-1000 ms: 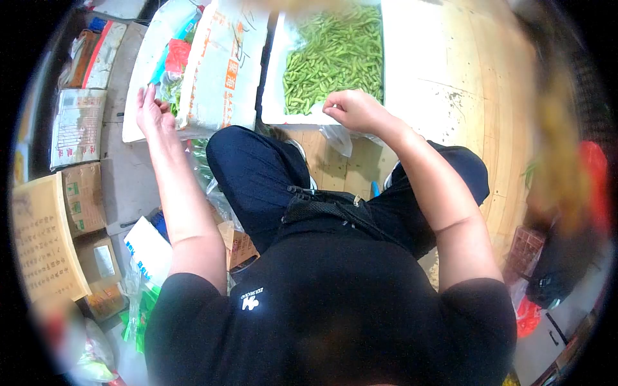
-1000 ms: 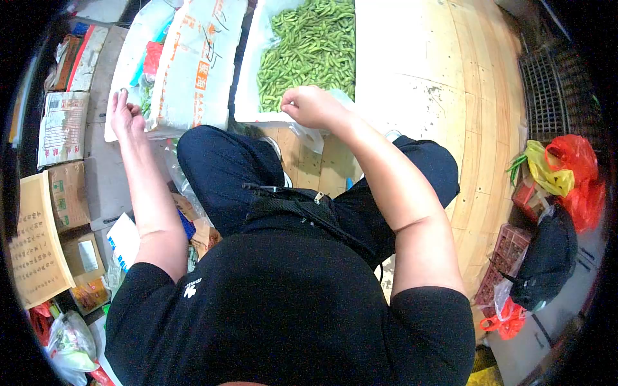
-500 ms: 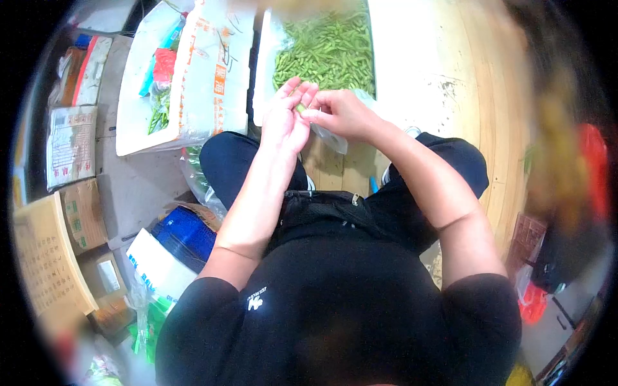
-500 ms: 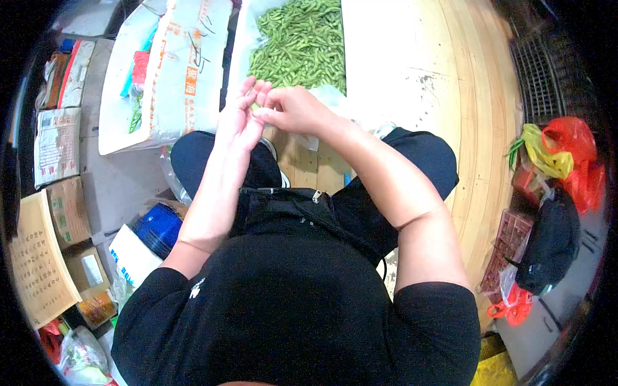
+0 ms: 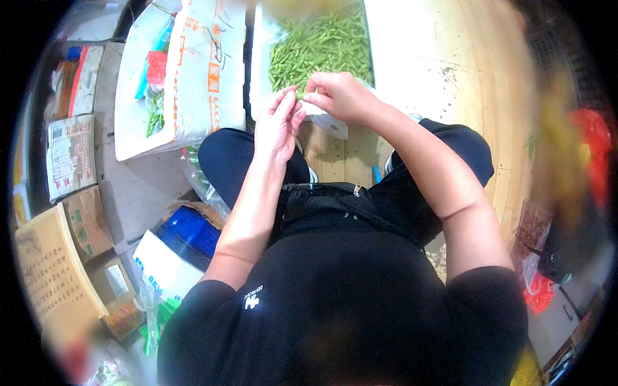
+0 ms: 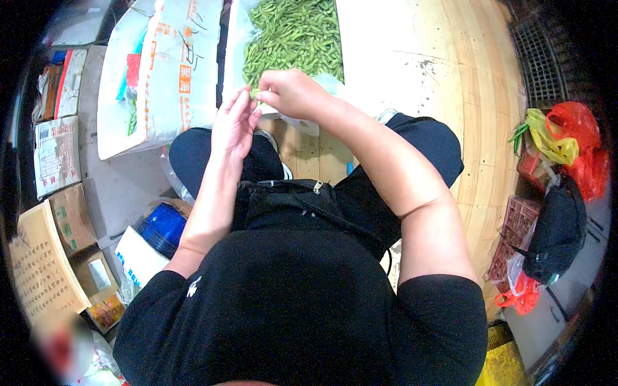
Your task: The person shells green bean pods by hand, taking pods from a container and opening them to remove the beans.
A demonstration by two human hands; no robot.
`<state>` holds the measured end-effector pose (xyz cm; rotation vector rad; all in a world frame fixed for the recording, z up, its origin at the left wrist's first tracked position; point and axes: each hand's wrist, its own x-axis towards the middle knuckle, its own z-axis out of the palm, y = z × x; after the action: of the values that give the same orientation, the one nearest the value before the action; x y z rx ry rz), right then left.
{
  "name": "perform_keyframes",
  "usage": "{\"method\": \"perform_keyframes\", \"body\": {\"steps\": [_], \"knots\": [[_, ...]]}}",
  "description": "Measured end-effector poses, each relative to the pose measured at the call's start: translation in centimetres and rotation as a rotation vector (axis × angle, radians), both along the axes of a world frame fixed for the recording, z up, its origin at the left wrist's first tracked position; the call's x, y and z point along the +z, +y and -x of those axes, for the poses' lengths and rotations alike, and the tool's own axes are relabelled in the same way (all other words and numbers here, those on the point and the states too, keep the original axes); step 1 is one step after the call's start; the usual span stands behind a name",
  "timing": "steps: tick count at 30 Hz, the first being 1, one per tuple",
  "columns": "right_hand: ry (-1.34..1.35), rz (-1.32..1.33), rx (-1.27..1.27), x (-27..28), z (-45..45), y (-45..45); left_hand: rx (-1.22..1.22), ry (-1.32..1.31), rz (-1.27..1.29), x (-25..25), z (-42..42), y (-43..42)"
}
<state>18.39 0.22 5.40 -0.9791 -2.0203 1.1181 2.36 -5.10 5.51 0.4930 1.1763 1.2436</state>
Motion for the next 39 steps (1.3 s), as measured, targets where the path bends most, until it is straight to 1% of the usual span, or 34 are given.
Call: {"method": "perform_keyframes", "body": {"steps": [1, 4, 7, 9, 11, 12, 15, 16, 19, 22, 25, 28, 31, 34, 37, 39], "knots": [[-0.016, 0.005, 0.015, -0.1, 0.1, -0.1, 0.007, -0.03, 0.0, -0.5, 0.5, -0.2], [-0.041, -0.035, 0.069, -1.1, 0.6, -0.1, 0.026, -0.03, 0.013, 0.3, 0.1, -0.8], [-0.042, -0.009, 0.095, -0.6, 0.4, -0.4, 0.002, -0.013, 0.0, 0.4, 0.4, -1.0], [-0.109, -0.029, 0.112, -0.1, 0.2, -0.2, 0.003, -0.004, -0.009, 0.4, 0.4, -1.0], [-0.1, -0.076, 0.119, -0.5, 0.2, -0.2, 0.02, 0.024, -0.008, 0.3, 0.3, -1.2], [-0.093, -0.024, 0.134, -0.3, 0.2, -0.3, 0.015, 0.018, -0.009, 0.3, 0.5, -1.2], [-0.032, -0.082, 0.166, -1.0, 0.3, 0.2, 0.053, 0.022, -0.043, 0.3, 0.3, -1.2], [-0.072, -0.048, 0.178, -0.9, 0.1, 0.5, 0.065, 0.027, -0.05, 0.4, 0.2, -1.2], [-0.037, 0.007, 0.196, -1.1, 0.1, 0.6, 0.061, 0.11, -0.084, 0.8, 0.0, -1.2], [-0.12, 0.023, 0.212, 0.1, 0.1, 0.5, 0.015, 0.147, -0.151, 0.5, 0.3, -1.1], [-0.099, -0.05, 0.147, -0.4, 0.1, 0.2, -0.047, 0.243, -0.149, 0.7, 0.2, -1.2], [-0.146, -0.146, 0.16, -0.7, 0.0, 0.1, -0.109, 0.313, -0.121, 0.7, 0.3, -1.2], [-0.3, -0.233, 0.153, -1.0, 0.0, -0.5, -0.204, 0.498, -0.157, 0.0, 0.9, -1.0], [-0.405, -0.316, 0.186, -0.8, -0.2, -0.6, -0.267, 0.653, -0.134, -0.4, 0.7, -1.1], [-0.403, -0.288, 0.183, -0.9, -0.1, -0.7, -0.403, 0.715, -0.081, -0.2, 0.8, -1.1], [-0.466, -0.216, 0.216, -0.4, 0.0, -0.9, -0.528, 0.707, -0.05, 0.0, 1.2, -0.9]]}}
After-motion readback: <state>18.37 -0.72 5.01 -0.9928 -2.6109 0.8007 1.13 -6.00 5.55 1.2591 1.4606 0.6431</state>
